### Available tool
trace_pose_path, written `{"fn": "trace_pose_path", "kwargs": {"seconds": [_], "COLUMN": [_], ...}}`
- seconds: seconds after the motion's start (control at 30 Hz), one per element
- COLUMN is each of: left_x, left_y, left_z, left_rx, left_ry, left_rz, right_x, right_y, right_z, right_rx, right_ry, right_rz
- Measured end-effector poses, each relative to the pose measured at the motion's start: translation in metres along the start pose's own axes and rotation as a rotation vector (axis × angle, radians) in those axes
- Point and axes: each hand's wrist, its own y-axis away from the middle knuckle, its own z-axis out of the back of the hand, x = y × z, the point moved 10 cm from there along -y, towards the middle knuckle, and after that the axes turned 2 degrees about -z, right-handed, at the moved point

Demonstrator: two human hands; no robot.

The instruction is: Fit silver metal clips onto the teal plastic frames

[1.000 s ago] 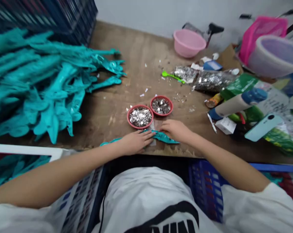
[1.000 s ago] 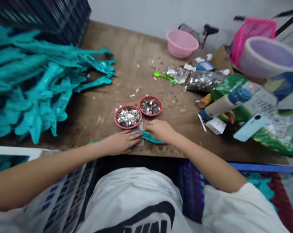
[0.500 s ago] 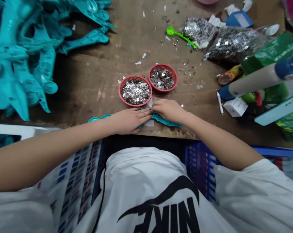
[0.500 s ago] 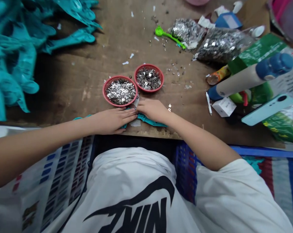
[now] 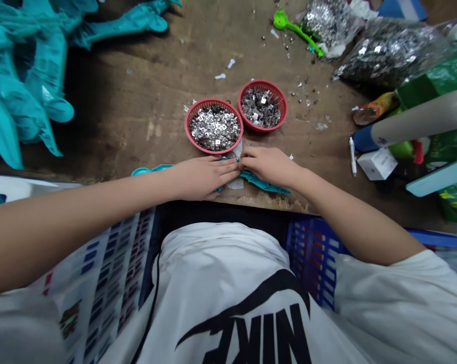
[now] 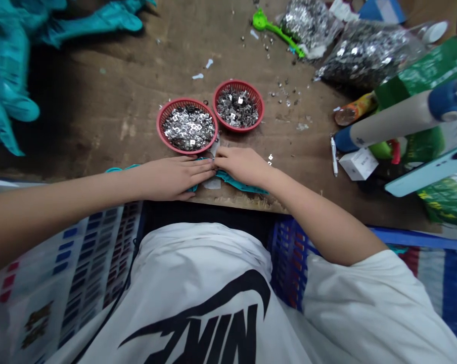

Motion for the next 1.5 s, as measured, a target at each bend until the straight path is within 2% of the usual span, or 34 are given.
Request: {"fn": "trace_pose_path", "kwargs": {"seconds": [0.17, 0.3, 0.5, 0.73, 0.97, 1.07, 1.13, 1.2, 1.3, 1.5], "left_x": [0.0, 0.001, 0.002, 0.002, -0.002, -0.004, -0.005, -0.004, -0.001, -0.003], "left_y": [0.0, -0.001, -0.001, -0.001, -0.003, -0.003, -0.002, -0.001, 0.001, -0.001], "left_z": [0.0, -0.003, -0.003, -0.002, 0.002, 0.005, 0.008, 0.011, 0.017, 0.027], "left_rx": [0.031, 0.06, 0.076, 0.061, 0.111, 0.107, 0.105, 0.119, 0.143, 0.162], "left_ry": [-0.034, -0.058, -0.067, -0.049, -0.104, -0.109, -0.113, -0.123, -0.142, -0.189], "left_rz": [0.012, 0.007, 0.011, 0.004, 0.018, 0.02, 0.042, 0.086, 0.162, 0.189], "right_x": [-0.008, -0.013, -0.007, -0.01, -0.012, -0.016, -0.024, -0.032, -0.034, -0.009], "right_y": [0.003, 0.003, 0.0, 0.001, -0.001, 0.001, 0.005, 0.009, 0.012, 0.009], "right_z": [0.009, 0.007, -0.005, 0.005, 0.0, 0.013, 0.029, 0.038, 0.033, 0.02], "right_rx": [-0.052, -0.06, -0.047, -0.077, -0.068, -0.128, -0.208, -0.236, -0.18, -0.105], "right_ry": [-0.061, -0.15, -0.127, -0.103, -0.136, -0.218, -0.274, -0.296, -0.284, -0.254], "right_rz": [0.022, 0.034, 0.042, 0.048, 0.029, 0.065, 0.047, 0.003, -0.036, -0.027]}}
